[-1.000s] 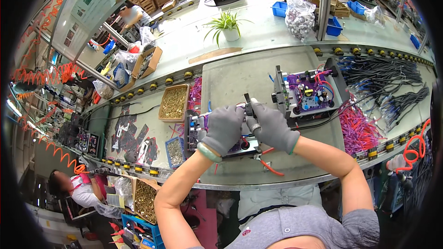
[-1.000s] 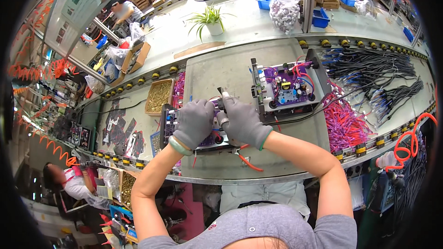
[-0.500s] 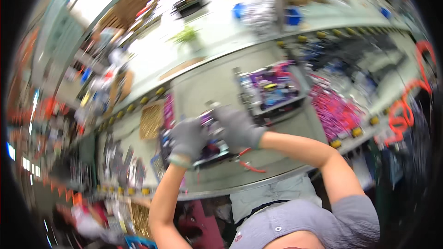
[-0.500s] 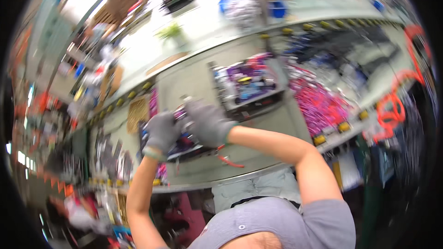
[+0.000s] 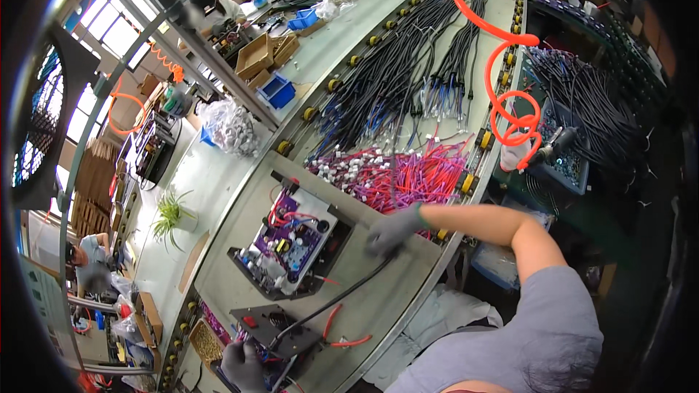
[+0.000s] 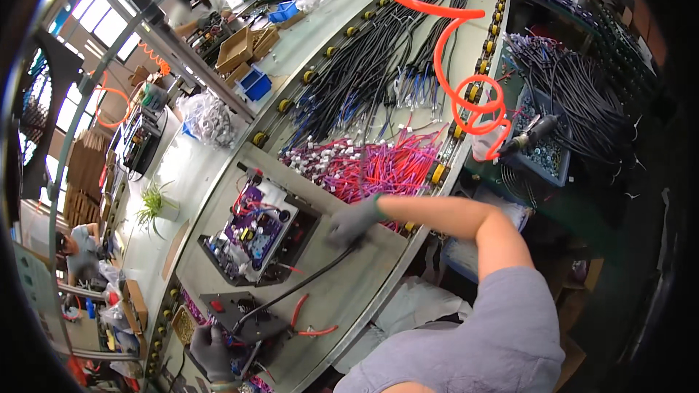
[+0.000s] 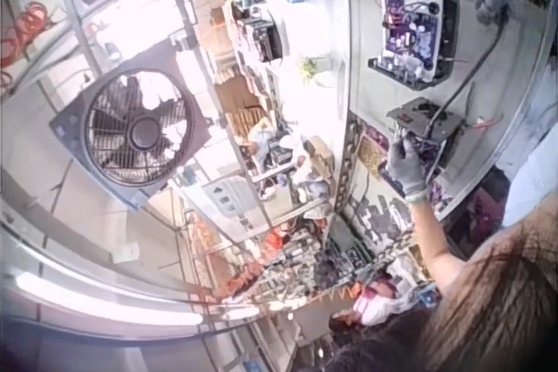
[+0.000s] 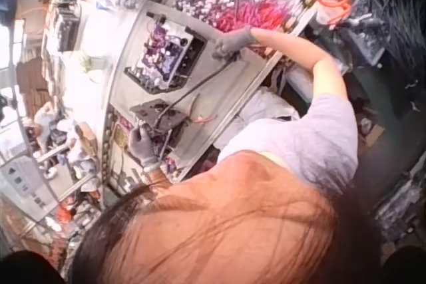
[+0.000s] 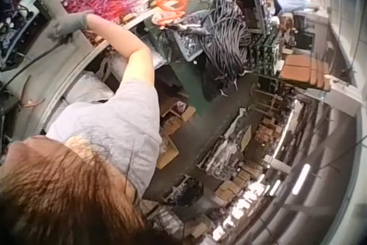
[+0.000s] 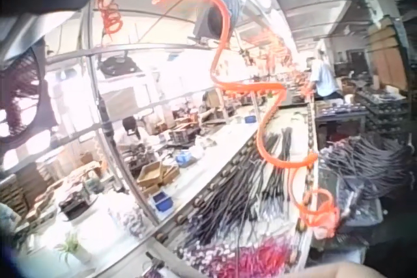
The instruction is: The person assembles electronic devices at a factory workstation. They connect wires to circuit boards, use a pneumatic screwdriver to secure components, and handle various small parts and tools. The person works on multiple units, moving them between assembly stages.
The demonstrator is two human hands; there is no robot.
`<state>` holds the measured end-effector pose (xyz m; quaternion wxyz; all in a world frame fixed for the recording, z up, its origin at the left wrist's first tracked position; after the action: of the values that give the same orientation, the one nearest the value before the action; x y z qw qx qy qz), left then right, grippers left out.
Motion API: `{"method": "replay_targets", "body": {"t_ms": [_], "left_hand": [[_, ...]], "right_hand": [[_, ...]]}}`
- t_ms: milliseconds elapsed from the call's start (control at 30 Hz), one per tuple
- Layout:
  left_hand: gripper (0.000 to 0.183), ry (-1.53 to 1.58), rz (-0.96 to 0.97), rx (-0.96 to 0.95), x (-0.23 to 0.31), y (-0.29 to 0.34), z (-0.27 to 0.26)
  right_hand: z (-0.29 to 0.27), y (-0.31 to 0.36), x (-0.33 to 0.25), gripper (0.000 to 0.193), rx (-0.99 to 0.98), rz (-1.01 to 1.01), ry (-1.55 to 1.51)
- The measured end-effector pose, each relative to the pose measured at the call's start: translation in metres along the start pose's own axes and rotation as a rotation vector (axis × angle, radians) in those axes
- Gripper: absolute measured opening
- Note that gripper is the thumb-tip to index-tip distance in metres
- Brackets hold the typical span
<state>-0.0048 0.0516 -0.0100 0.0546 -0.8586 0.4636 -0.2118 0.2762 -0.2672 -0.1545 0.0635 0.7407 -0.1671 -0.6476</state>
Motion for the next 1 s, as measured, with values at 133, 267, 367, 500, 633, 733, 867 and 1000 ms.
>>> {"method": "replay_targets", "body": {"t_ms": [133,267,367,500,633,733,867,1000], "left_hand": [[0.012,0.066,-0.11,-0.022,0.009,0.004,-0.003],[0.015,0.036,-0.136,-0.019,0.019,0.004,-0.002],[0.015,0.162,-0.225,-0.02,0.01,0.006,0.002],[0.016,0.066,-0.151,0.013,0.012,0.002,0.002],[0.013,0.145,-0.132,0.056,0.017,0.006,-0.001],[0.008,0.163,-0.082,0.095,-0.003,-0.004,0.02],[0.008,-0.048,-0.095,0.093,0.008,-0.003,0.008],[0.011,-0.253,0.024,0.038,-0.002,-0.004,0.004]], "right_hand": [[-0.162,0.039,0.05,0.023,0.697,0.398,0.65],[-0.274,0.052,0.101,0.024,1.175,0.51,0.844],[-0.299,0.046,0.146,0.037,1.26,0.549,0.922],[-0.305,0.036,0.152,0.04,1.218,0.784,0.958],[-0.297,0.051,0.131,0.038,1.301,0.716,1.189],[-0.296,0.083,0.105,0.028,1.505,0.302,1.12],[-0.247,0.092,0.017,0.025,1.521,-0.242,0.899],[-0.163,0.073,-0.111,0.023,1.403,-0.687,0.989]]}}
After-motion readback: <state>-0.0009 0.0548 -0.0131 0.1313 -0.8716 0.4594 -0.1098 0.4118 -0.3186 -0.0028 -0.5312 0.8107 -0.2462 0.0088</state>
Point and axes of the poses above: each hand's wrist, its own y-axis away from the middle knuckle, its own z-axis out of the palm, x = y × z, the point moved 5 cm from there along -y, towards the middle knuckle, and after that the axes turned 10 degrees about -y, right-handed, at the moved point
